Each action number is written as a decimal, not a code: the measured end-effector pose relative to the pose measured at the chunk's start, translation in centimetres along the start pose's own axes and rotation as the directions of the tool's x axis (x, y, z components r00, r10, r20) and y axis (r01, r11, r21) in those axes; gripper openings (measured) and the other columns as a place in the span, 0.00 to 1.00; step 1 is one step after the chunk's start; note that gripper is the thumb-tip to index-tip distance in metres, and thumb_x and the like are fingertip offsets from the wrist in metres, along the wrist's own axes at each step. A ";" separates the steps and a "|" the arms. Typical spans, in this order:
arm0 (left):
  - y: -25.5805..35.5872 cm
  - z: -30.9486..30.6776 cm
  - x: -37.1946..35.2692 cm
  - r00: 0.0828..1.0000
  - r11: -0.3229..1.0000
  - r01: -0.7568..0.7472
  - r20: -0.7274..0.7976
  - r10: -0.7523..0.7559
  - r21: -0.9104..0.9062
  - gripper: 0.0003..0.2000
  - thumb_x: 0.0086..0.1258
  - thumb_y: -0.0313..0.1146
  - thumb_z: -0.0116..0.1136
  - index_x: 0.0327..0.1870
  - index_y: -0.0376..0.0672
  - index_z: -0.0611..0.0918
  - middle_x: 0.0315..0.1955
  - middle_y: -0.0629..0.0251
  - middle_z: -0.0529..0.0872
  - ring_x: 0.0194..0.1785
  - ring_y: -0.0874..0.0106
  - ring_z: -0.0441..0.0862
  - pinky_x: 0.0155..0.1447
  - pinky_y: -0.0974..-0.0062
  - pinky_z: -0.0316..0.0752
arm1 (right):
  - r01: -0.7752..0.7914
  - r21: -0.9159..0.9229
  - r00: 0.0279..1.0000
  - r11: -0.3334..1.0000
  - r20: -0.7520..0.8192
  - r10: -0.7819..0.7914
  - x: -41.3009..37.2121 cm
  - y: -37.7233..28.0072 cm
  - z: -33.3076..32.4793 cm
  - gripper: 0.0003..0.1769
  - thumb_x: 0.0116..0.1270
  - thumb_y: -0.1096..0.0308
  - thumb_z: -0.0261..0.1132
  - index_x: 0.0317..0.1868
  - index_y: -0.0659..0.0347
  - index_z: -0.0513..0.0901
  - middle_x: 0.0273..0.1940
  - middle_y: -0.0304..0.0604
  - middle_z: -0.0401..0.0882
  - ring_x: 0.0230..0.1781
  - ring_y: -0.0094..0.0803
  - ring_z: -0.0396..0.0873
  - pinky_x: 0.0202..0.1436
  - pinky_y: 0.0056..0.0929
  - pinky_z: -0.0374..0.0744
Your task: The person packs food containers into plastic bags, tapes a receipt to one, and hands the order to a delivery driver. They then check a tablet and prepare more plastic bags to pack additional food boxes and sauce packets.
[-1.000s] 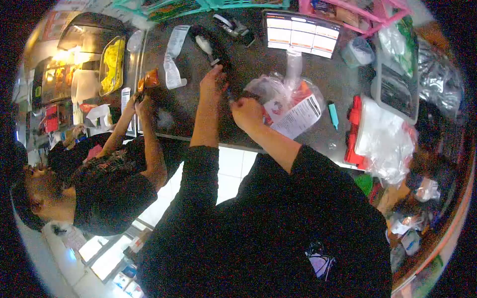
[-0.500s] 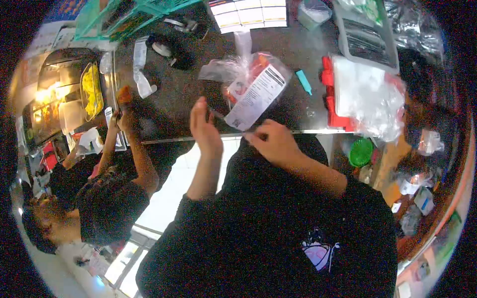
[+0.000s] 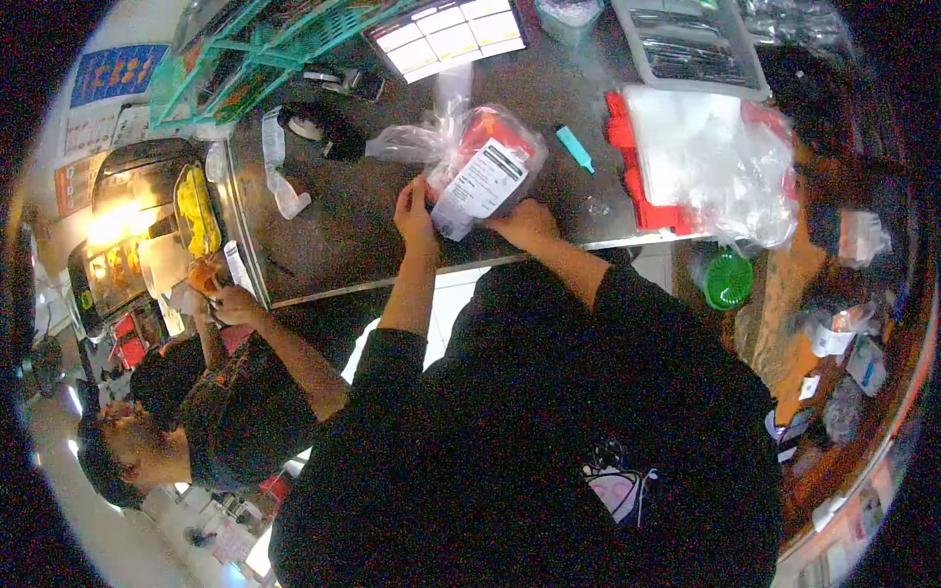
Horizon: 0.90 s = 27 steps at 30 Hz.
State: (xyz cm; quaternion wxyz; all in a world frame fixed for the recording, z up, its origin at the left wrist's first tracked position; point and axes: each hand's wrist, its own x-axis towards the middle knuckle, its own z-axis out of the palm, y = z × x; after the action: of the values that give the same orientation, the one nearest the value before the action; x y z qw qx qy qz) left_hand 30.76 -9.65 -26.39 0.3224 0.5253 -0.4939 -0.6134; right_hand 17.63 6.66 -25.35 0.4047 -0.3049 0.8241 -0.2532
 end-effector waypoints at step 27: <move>21.7 20.8 -21.1 0.218 0.651 -0.759 0.934 0.284 -0.021 0.17 0.56 0.22 0.61 0.48 0.40 0.86 0.59 0.57 0.81 0.68 0.56 0.73 0.72 0.58 0.67 | 0.585 -0.019 0.629 0.811 -0.620 -0.468 -20.7 5.8 -24.2 0.24 0.61 0.60 0.73 0.56 0.58 0.82 0.53 0.47 0.79 0.59 0.47 0.75 0.66 0.45 0.71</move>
State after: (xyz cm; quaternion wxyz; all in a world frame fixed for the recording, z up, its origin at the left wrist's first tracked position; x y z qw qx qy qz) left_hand 13.17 8.63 0.14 0.0785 -0.0249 -0.8595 -0.5044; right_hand 6.06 29.46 -5.41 0.0575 -0.3981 0.7547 -0.5182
